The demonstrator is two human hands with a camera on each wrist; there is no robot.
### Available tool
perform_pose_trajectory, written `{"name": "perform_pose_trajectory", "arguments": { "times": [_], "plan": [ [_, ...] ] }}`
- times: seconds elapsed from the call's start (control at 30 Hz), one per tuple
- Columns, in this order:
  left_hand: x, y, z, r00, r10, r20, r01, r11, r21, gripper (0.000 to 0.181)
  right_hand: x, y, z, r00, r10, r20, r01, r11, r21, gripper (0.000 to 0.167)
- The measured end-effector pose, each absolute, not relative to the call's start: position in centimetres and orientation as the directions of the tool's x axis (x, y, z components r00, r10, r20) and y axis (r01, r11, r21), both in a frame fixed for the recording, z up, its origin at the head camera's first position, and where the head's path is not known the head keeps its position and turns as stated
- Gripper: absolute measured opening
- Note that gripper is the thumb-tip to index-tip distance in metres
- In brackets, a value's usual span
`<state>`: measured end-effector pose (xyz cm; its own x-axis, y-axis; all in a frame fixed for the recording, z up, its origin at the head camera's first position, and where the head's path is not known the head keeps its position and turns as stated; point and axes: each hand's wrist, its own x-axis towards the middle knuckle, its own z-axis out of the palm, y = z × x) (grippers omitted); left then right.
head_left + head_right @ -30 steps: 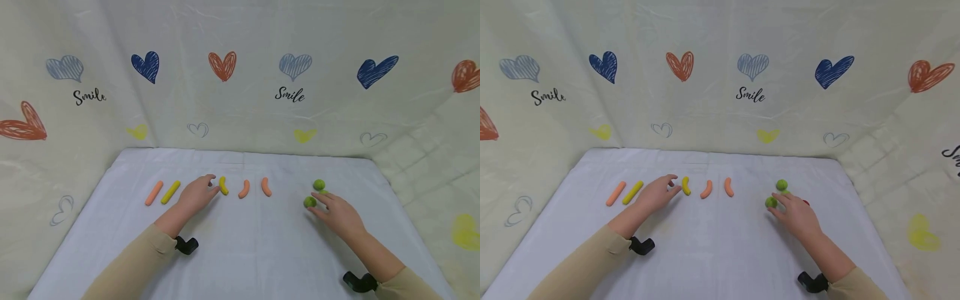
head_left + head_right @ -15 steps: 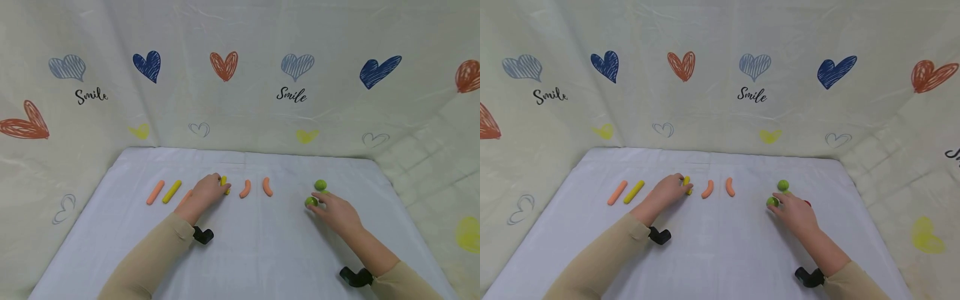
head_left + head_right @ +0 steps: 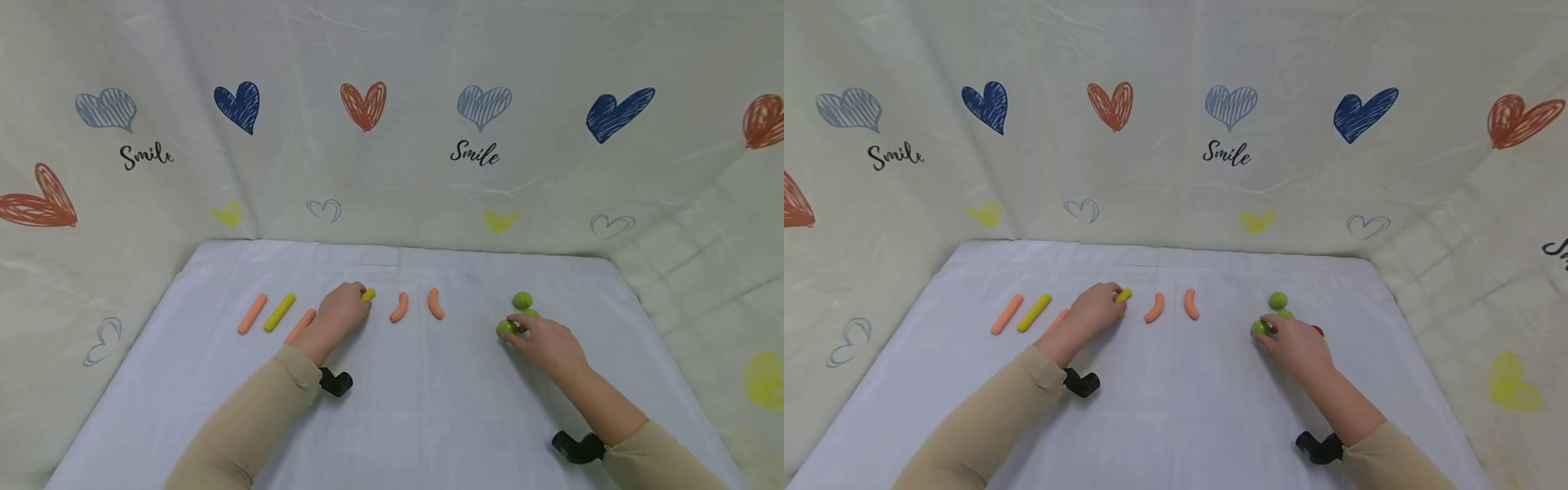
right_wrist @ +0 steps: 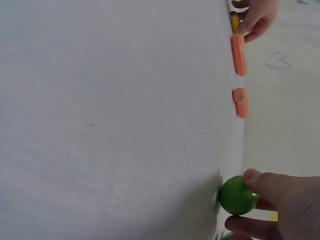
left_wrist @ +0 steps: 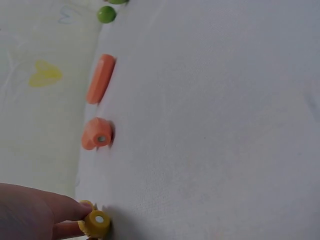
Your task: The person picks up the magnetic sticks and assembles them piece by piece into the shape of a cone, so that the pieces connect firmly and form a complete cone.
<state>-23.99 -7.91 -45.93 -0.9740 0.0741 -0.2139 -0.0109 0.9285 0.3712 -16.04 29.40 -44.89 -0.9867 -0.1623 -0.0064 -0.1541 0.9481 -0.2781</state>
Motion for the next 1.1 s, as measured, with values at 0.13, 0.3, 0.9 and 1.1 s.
{"name": "perform_pose_trajectory", "arguments": {
  "times": [0.13, 0.3, 0.9, 1.1],
  "plan": [
    [-23.84, -7.94, -46.04, -0.976, 0.096, -0.194, 0.018, 0.929, 0.369, 0.036, -16.04, 29.43, -45.03, -0.986, -0.166, 0.008, -0.161, 0.945, -0.284, 0.040],
    [-23.70, -7.89, -46.15, -0.977, 0.103, -0.185, 0.028, 0.929, 0.369, 0.034, -16.03, 29.44, -45.05, -0.985, -0.171, 0.011, -0.167, 0.942, -0.290, 0.038],
    [-23.66, -8.21, -45.89, -0.977, 0.118, -0.179, 0.042, 0.923, 0.382, 0.032, -16.00, 29.27, -44.70, -0.984, -0.179, -0.021, -0.166, 0.944, -0.284, 0.041],
    [-23.08, -8.19, -45.63, -0.975, 0.120, -0.189, 0.034, 0.915, 0.402, 0.031, -15.74, 29.42, -44.78, -0.986, -0.166, -0.019, -0.152, 0.939, -0.309, 0.041]
  ]
}}
